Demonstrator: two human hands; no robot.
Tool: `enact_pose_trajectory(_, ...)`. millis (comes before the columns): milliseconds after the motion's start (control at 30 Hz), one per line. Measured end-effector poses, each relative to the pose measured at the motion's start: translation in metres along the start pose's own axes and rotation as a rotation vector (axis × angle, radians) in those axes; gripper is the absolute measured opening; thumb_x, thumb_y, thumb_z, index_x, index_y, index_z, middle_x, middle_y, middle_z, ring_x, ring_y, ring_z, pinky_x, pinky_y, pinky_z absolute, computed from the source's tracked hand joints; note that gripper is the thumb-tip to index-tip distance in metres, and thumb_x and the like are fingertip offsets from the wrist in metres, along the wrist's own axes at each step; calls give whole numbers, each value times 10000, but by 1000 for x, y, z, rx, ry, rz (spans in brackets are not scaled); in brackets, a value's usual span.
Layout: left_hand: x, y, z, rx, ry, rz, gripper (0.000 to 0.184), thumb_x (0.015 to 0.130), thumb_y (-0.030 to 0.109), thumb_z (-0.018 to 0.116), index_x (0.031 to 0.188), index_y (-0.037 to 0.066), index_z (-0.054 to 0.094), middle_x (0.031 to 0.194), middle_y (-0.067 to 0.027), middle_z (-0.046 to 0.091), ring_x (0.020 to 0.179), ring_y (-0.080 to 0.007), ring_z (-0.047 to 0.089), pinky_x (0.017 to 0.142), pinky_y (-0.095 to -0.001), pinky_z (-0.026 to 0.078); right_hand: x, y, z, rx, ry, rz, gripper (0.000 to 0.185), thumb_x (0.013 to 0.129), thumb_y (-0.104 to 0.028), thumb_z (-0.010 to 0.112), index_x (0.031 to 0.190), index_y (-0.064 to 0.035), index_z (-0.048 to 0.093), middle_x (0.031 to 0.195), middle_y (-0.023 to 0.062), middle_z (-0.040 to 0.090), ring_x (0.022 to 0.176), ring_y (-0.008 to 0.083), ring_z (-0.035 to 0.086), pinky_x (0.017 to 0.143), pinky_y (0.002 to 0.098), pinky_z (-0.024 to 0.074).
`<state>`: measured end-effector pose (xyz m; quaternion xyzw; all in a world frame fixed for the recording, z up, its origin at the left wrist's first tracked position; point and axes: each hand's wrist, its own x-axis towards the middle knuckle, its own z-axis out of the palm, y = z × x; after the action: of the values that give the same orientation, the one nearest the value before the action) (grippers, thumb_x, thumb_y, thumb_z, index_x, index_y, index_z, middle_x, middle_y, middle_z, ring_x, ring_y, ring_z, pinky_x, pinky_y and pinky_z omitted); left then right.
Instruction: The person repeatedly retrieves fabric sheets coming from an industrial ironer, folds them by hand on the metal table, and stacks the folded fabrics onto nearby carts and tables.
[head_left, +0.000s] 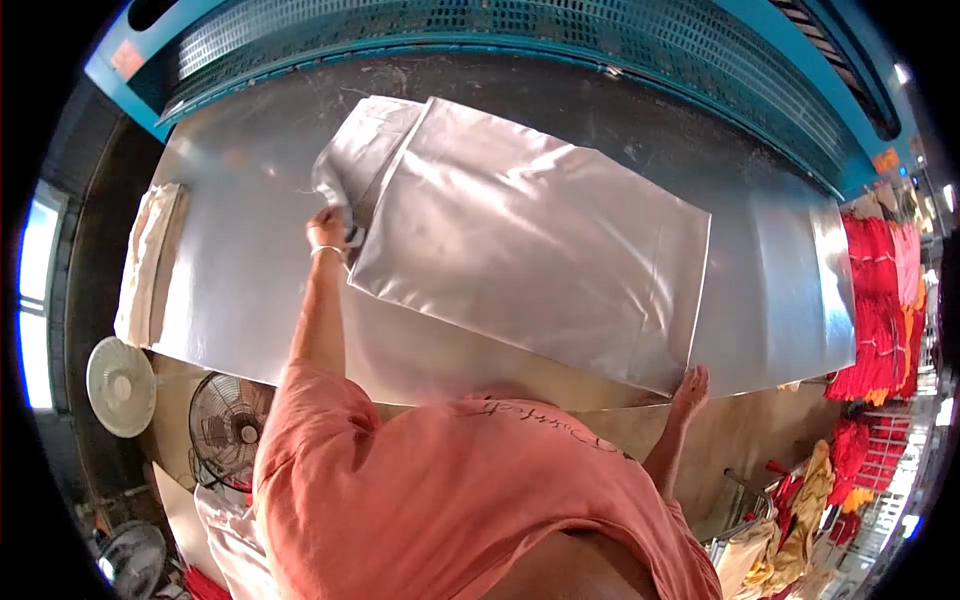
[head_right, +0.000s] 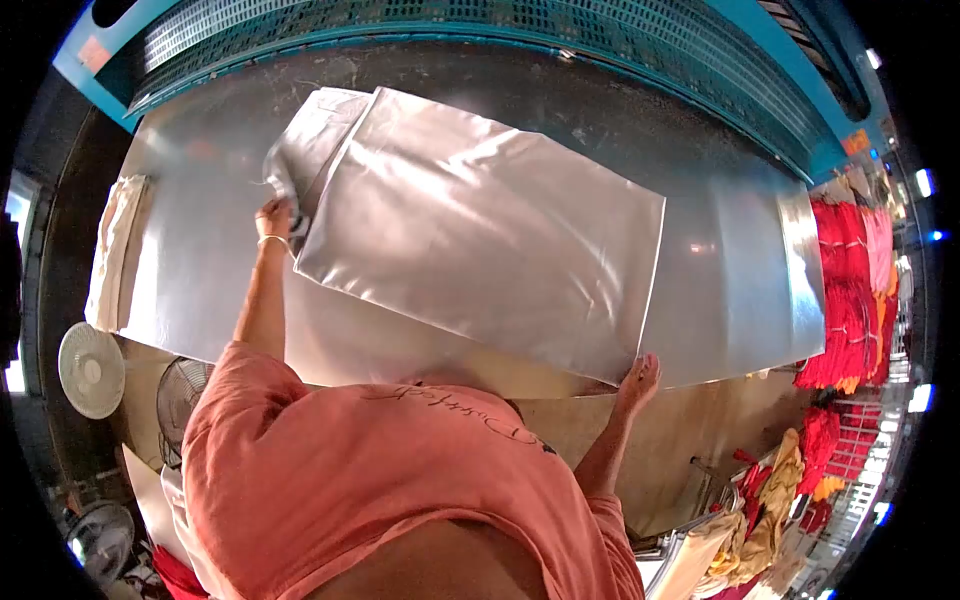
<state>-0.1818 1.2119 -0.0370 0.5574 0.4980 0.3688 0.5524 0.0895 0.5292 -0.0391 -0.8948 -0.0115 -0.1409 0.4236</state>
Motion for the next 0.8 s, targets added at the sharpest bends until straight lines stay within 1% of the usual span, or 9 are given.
enact_pose_trajectory(33,-26,16,38,43,-123,408,141,829,36,518,858,4,652,772,-3,606,696,-81,516,602,-232,438,1,1,-2,23,-84,56,254,858,-203,560,1037,-24,579,968,89,585,870,191,548,723,296,450)
enact_pose_trajectory(67,-51,27,75,71,-249,334,177,817,-34,509,911,13,652,773,-22,614,681,-63,502,587,-228,436,4,-2,-2,46,-172,113,265,863,-217,553,1031,-14,578,916,80,582,817,170,537,691,285,441)
enact_pose_trajectory(267,-262,59,192,634,-1109,604,665,773,363,622,1316,88,353,1124,-150,550,1000,-284,546,818,-386,451,22,-102,32,794,-443,501,216,830,-186,603,983,-34,602,695,-60,509,506,9,348,417,193,259)
enact_pose_trajectory(333,-318,21,195,706,-1001,823,880,733,434,660,1366,12,219,1318,-214,350,1136,-355,423,961,-421,367,32,-146,56,1014,-278,460,284,847,-127,578,1103,-5,579,873,-1,614,663,48,510,558,200,393)
enact_pose_trajectory(467,-375,33,204,936,-886,599,996,639,477,706,1378,47,196,1326,-188,343,1224,-350,301,1019,-479,229,34,-250,83,936,-607,174,355,817,-139,628,1151,-35,566,754,-54,565,560,17,431,468,173,332)
enact_pose_trajectory(533,-372,27,216,716,-647,421,580,725,380,672,1108,-22,504,989,-195,570,929,-316,538,793,-447,412,14,-284,105,940,-767,-209,347,859,-148,578,1179,-18,543,782,-37,566,607,35,460,511,185,368)
enact_pose_trajectory(633,-350,-5,224,186,-93,251,272,804,233,612,772,-37,616,623,-129,617,551,-253,580,550,-388,449,-1,-293,115,988,-1343,-164,369,911,-224,511,1235,-48,487,918,47,609,764,98,571,707,229,461)
enact_pose_trajectory(767,-338,-18,148,56,-97,-197,270,819,170,598,1028,1,567,827,-130,627,679,-218,592,611,-363,461,-15,-221,145,778,-1098,-14,362,914,-246,504,1215,-47,481,975,94,630,811,143,607,692,262,487)
enact_pose_trajectory(800,-341,-8,136,236,126,150,307,823,156,592,1083,5,528,871,-128,611,678,-217,591,596,-350,466,-13,-203,145,748,-1061,109,368,912,-254,506,1213,-43,479,986,105,626,819,153,610,691,272,496)
